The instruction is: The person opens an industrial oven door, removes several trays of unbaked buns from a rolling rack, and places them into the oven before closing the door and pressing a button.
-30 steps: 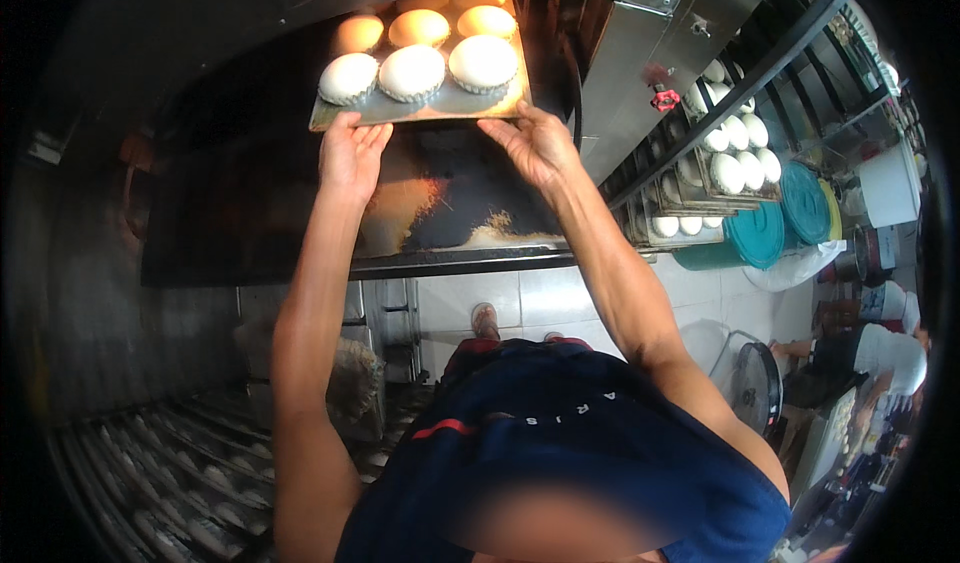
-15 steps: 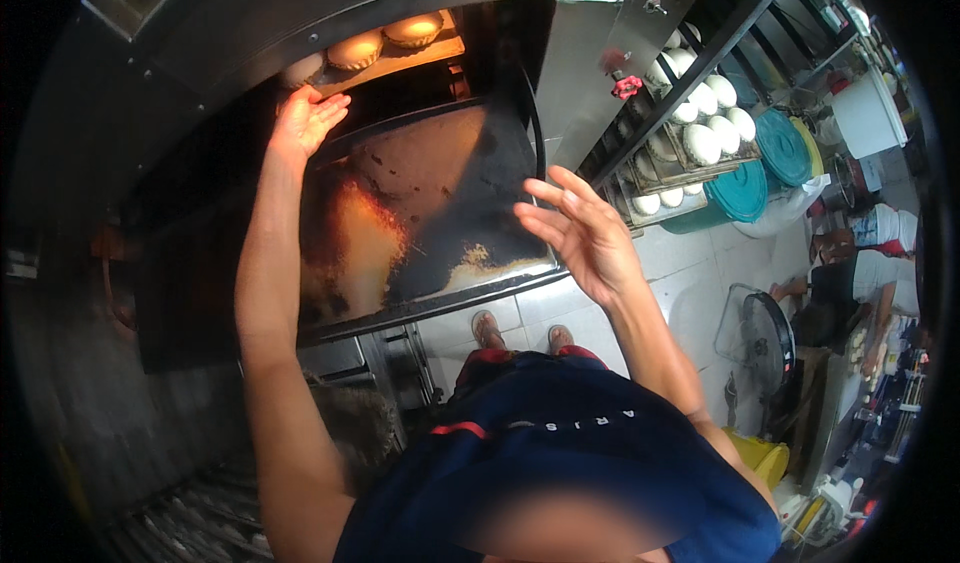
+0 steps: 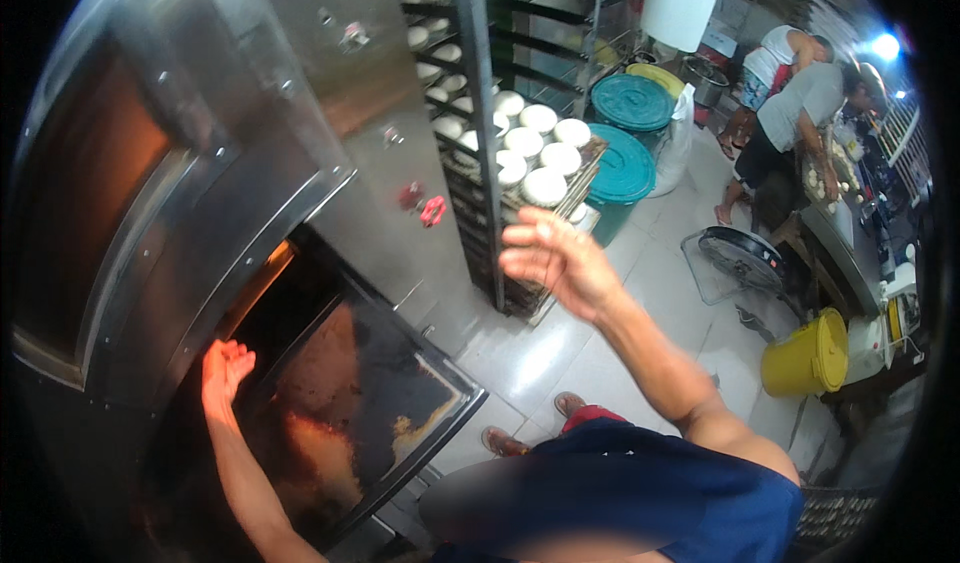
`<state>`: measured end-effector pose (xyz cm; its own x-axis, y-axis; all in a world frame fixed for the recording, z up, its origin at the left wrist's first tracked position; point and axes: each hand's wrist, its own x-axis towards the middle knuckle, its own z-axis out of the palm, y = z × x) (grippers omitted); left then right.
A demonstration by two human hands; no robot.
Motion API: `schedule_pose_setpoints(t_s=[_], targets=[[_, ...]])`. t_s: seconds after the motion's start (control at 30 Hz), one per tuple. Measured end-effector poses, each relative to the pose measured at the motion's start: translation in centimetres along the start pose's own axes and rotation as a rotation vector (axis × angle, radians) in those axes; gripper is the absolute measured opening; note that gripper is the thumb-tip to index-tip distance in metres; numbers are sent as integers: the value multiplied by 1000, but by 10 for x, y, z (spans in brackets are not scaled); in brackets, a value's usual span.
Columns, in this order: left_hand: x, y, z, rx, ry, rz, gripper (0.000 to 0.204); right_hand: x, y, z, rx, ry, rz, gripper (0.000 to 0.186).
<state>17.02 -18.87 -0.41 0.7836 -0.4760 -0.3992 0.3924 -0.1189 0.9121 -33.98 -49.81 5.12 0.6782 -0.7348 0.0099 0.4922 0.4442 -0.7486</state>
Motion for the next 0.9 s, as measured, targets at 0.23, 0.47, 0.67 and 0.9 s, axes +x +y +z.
schedule_pose_setpoints(t_s=[0.23,0.47,0.67,0.9], targets=[[-208,10,147,740,-492,-96,24,141,-221,-79,-192,75,-561,58],[-298,25,381,347,-748,309,63,290,-366,-92,46,-186,-389,37],[-268,72,558,-26,-622,688,67,335,-394,-112,75,-427,-416,25],[-247,107,652,-682,-644,806,38,263,-406,-110,130,-280,-371,32]])
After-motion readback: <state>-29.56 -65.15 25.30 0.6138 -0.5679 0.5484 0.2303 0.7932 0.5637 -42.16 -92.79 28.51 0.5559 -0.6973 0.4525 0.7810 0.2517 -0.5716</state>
